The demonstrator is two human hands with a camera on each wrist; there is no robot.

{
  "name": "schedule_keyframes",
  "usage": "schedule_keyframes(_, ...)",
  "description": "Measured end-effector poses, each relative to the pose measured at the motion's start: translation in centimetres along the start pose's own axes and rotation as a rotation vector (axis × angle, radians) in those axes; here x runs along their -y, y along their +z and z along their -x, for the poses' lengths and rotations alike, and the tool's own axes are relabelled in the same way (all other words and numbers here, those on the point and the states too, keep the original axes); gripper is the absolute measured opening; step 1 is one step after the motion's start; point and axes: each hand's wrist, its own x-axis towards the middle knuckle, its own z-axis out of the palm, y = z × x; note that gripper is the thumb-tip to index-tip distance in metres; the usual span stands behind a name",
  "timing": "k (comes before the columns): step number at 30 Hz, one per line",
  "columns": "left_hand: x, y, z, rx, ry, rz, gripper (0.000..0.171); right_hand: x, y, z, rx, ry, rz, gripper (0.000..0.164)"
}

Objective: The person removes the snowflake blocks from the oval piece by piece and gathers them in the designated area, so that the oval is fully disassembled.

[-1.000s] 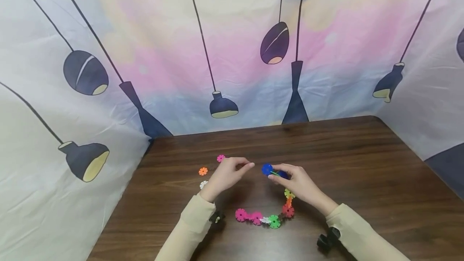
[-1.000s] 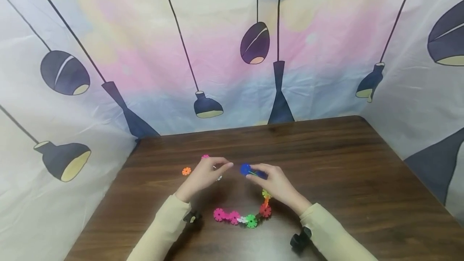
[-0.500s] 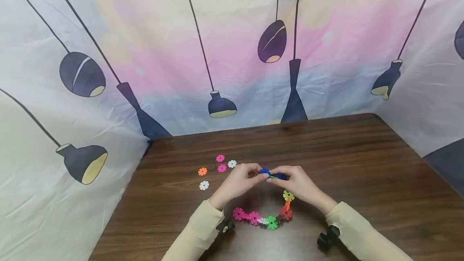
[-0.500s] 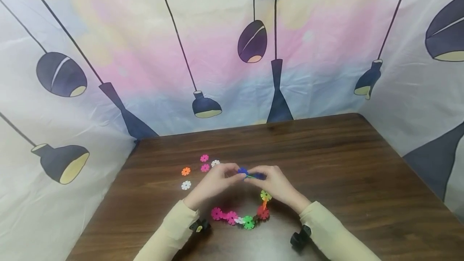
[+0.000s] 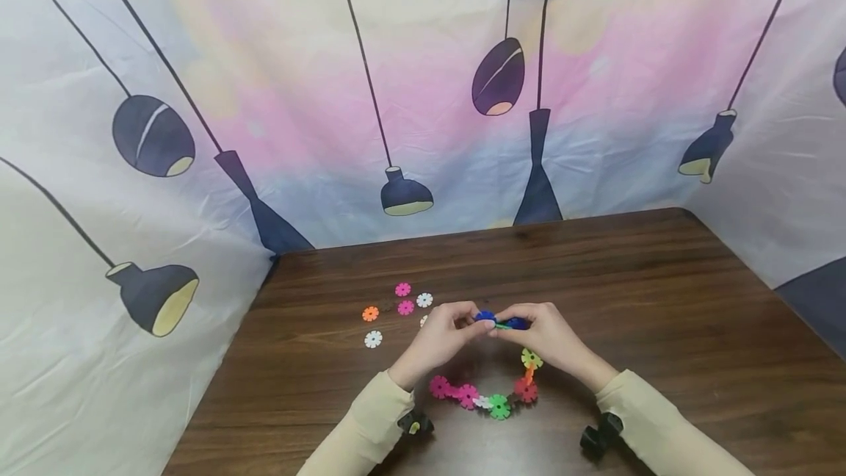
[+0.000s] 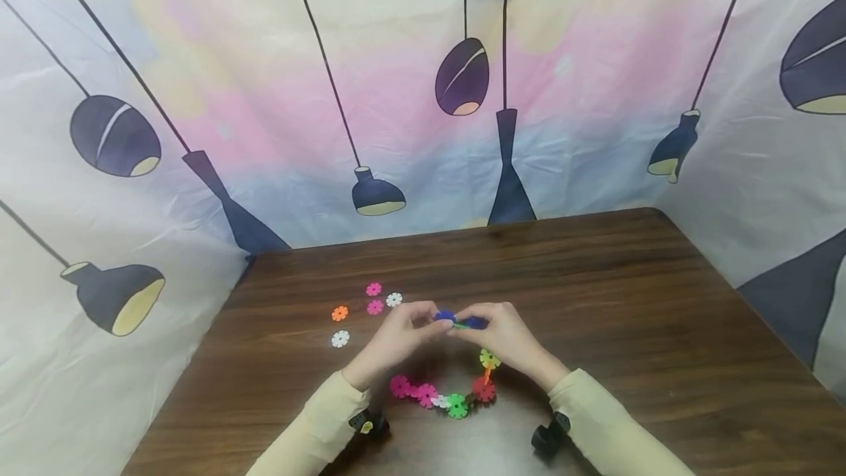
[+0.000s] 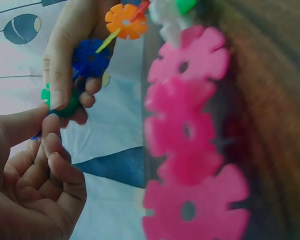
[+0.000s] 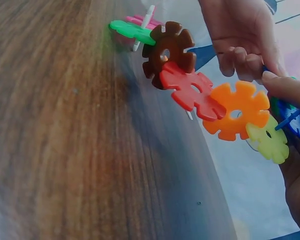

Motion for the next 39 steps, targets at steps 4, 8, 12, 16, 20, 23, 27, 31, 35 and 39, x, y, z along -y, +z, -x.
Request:
schedule_keyframes(4, 0.0, 0.2, 0.1, -0.013, -0.008, 0.027, 0.020, -0.1, 0.0, 0.0, -0.005, 0.006, -0.006, 0.023)
schedule_keyframes(8, -0.1, 0.3, 0.2, -0.021, 0.020, -0.001, 0.021, -0.1, 0.0, 0.0, -0.016, -0.001, 0.002, 0.023)
schedule_keyframes(12, -0.3, 0.5, 0.2, -0.031, 0.050, -0.030, 0.022, 0.0, 0.0, 0.0, -0.024, -0.005, 0.011, 0.022)
schedule_keyframes(16, -0.4, 0.5, 0.2, -0.046, 0.052, -0.036, 0.022, 0.0, -0.1, 0.0, -0.033, -0.013, 0.018, 0.021)
schedule_keyframes(20, -0.5, 0.4, 0.3, -0.052, 0.045, -0.036, 0.022, 0.0, 0.0, 0.0, -0.038, -0.022, 0.015, 0.020)
schedule_keyframes(23, -0.6, 0.4, 0.4, -0.050, 0.035, -0.033, 0.022, 0.0, 0.1, 0.1, -0.040, -0.024, 0.012, 0.020)
schedule_keyframes(27, -0.5, 0.1, 0.4, -0.031, 0.024, -0.015, 0.021, 0.0, 0.3, 0.2, -0.045, -0.032, 0.011, 0.020)
schedule_keyframes(31, -0.2, -0.3, 0.3, 0.006, 0.006, 0.024, 0.021, -0.2, 0.5, 0.2, -0.041, -0.039, -0.008, 0.019)
schedule_keyframes(35, 0.0, -0.7, 0.2, 0.044, -0.009, 0.061, 0.021, -0.2, 0.6, 0.2, -0.023, -0.038, -0.033, 0.019)
schedule_keyframes(39, 0.2, -1.2, 0.2, 0.061, -0.027, 0.099, 0.024, -0.1, 0.4, 0.2, -0.004, -0.037, -0.032, 0.021)
